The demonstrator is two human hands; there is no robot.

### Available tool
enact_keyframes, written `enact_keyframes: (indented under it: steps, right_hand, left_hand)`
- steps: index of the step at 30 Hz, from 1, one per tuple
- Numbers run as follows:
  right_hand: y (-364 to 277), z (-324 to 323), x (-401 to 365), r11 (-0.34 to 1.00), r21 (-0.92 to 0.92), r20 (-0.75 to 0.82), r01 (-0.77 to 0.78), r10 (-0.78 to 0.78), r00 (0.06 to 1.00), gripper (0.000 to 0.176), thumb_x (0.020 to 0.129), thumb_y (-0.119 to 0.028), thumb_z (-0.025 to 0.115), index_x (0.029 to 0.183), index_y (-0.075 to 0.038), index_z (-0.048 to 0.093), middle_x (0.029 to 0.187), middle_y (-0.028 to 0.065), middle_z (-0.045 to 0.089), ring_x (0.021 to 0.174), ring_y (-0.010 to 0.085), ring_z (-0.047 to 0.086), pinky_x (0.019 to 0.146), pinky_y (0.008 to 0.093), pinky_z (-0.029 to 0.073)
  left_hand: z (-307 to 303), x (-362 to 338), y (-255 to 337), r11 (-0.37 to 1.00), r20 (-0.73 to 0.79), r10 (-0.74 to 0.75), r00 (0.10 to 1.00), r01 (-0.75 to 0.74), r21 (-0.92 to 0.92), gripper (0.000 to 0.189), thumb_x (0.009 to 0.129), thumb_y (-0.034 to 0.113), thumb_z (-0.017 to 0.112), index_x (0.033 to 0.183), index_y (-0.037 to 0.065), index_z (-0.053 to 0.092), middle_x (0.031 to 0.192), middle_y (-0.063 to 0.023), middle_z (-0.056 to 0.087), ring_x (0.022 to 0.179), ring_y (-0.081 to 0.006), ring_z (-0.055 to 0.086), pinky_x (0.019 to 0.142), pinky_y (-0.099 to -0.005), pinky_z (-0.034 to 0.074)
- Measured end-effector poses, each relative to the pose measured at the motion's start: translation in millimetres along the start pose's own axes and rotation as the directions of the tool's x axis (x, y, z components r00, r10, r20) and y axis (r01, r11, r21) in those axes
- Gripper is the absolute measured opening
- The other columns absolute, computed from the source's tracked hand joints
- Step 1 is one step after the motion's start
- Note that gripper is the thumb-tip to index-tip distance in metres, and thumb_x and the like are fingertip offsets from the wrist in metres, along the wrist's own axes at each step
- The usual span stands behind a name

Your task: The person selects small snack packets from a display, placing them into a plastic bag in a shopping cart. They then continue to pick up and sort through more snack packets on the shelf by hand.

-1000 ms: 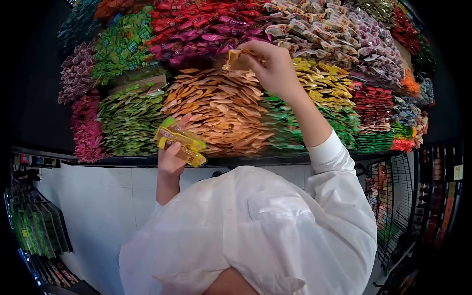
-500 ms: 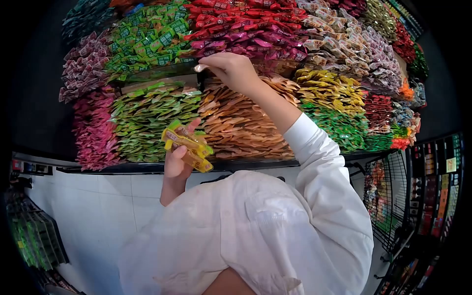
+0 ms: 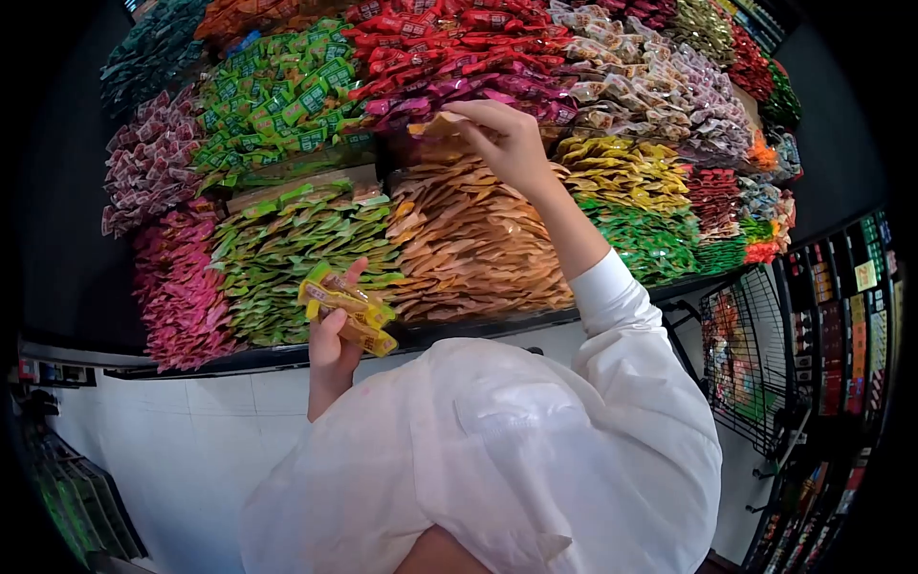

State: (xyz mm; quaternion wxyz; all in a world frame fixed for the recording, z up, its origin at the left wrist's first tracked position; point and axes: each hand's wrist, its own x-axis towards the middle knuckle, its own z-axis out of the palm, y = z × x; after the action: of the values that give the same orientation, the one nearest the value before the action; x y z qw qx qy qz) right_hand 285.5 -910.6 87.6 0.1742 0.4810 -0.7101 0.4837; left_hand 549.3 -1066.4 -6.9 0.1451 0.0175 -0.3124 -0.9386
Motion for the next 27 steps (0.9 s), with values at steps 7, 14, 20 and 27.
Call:
enact_keyframes:
  steps: [7, 14, 20, 27]
  right_hand:
    - [41.2, -39.5, -19.5, 0.978, -0.133, 0.046, -0.163, 0.170, 0.984, 0.022, 0.082, -0.008, 0.062, 0.104, -0.008, 0.067, 0.091, 0.0080, 0.067, 0.077, 0.0192, 0.064, 0.067, 0.0307, 0.051]
    - [43.7, -10.5, -32.8, 0.908, -0.384, -0.012, 0.167, -0.185, 0.983, 0.020, 0.078, -0.009, 0.064, 0.098, -0.010, 0.068, 0.088, 0.0069, 0.065, 0.077, 0.0242, 0.062, 0.066, 0.0331, 0.052]
    - [50.8, -15.4, -47.4, 0.851, -0.525, 0.066, -0.003, 0.044, 0.997, 0.020, 0.080, -0.009, 0.061, 0.099, -0.013, 0.067, 0.088, 0.0062, 0.063, 0.078, 0.0268, 0.061, 0.067, 0.0356, 0.052]
    - [58.2, -15.1, -35.0, 0.826, -0.524, 0.300, -0.207, 0.406, 0.863, 0.029, 0.087, -0.028, 0.048, 0.105, -0.012, 0.065, 0.093, 0.0150, 0.066, 0.087, 0.0342, 0.061, 0.077, 0.0437, 0.049]
  left_hand:
    - [-8.5, 14.0, -11.4, 0.995, 0.000, -0.083, 0.997, 0.083, -0.054, 0.053, 0.081, 0.008, 0.054, 0.130, 0.009, 0.036, 0.132, -0.0192, 0.041, 0.112, -0.0274, 0.051, 0.092, -0.0412, 0.047]
    - [8.6, 29.6, -17.0, 0.996, -0.055, -0.085, 0.995, 0.083, -0.044, 0.041, 0.091, 0.013, 0.045, 0.131, 0.016, 0.037, 0.130, -0.0141, 0.044, 0.103, -0.0278, 0.055, 0.081, -0.0438, 0.051]
    - [20.5, 37.4, -16.8, 0.978, -0.132, -0.115, 0.985, 0.089, -0.189, 0.040, 0.093, 0.013, 0.046, 0.132, 0.014, 0.038, 0.133, -0.0120, 0.045, 0.111, -0.0256, 0.052, 0.085, -0.0460, 0.049]
    - [33.4, 43.6, -18.1, 0.969, -0.072, -0.199, 0.977, 0.185, -0.161, 0.038, 0.094, 0.013, 0.044, 0.131, 0.006, 0.039, 0.131, -0.0122, 0.048, 0.113, -0.0242, 0.051, 0.090, -0.0441, 0.046]
